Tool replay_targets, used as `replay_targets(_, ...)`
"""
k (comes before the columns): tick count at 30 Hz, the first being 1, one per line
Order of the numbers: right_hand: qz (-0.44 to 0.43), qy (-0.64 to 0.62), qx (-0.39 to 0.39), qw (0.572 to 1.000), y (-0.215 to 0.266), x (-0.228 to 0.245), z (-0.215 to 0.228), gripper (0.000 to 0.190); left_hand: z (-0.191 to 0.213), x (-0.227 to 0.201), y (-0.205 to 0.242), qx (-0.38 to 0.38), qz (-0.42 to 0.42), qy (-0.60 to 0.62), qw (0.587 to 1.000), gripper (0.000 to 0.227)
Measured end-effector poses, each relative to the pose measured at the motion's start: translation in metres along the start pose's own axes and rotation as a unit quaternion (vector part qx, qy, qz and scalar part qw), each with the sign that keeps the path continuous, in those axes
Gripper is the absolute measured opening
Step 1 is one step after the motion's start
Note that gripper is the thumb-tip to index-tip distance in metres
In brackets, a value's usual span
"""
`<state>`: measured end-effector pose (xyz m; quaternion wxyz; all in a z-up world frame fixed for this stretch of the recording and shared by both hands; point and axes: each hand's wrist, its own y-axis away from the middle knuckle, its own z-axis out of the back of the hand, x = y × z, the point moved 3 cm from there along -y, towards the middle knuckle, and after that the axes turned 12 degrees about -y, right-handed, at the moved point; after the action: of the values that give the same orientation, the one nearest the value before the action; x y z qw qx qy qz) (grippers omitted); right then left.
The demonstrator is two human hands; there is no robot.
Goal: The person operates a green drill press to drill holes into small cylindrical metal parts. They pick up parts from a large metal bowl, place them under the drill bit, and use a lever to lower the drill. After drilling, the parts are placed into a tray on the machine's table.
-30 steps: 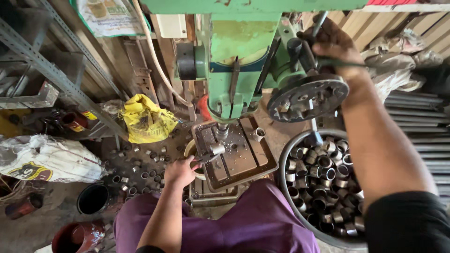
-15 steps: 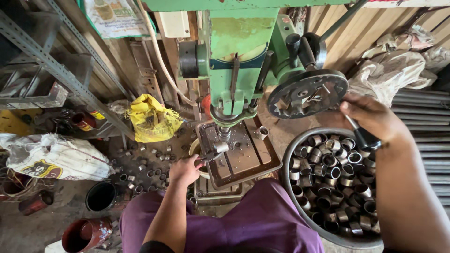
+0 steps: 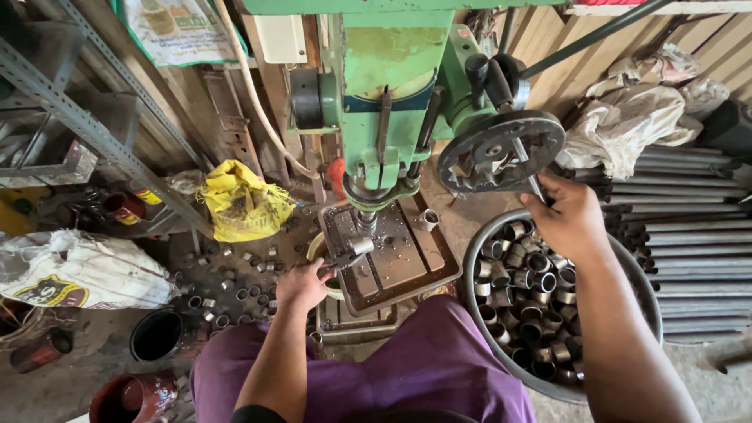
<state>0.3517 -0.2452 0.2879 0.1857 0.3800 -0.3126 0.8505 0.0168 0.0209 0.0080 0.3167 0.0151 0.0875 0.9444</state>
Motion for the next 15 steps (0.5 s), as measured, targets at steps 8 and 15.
replay_targets(8, 0.052, 0.03, -0.017, 0.998, 0.0, -0.021, -0.005, 0.029, -0.002, 0.0, 0.003, -0.025, 0.012, 0.007, 1.0, 0.045)
replay_targets(15, -0.065, -0.007, -0.042, 0.997, -0.005, -0.063, -0.037, 0.03, -0.015, -0.003, 0.002, 0.005, 0.018, 0.023, 1.0, 0.047)
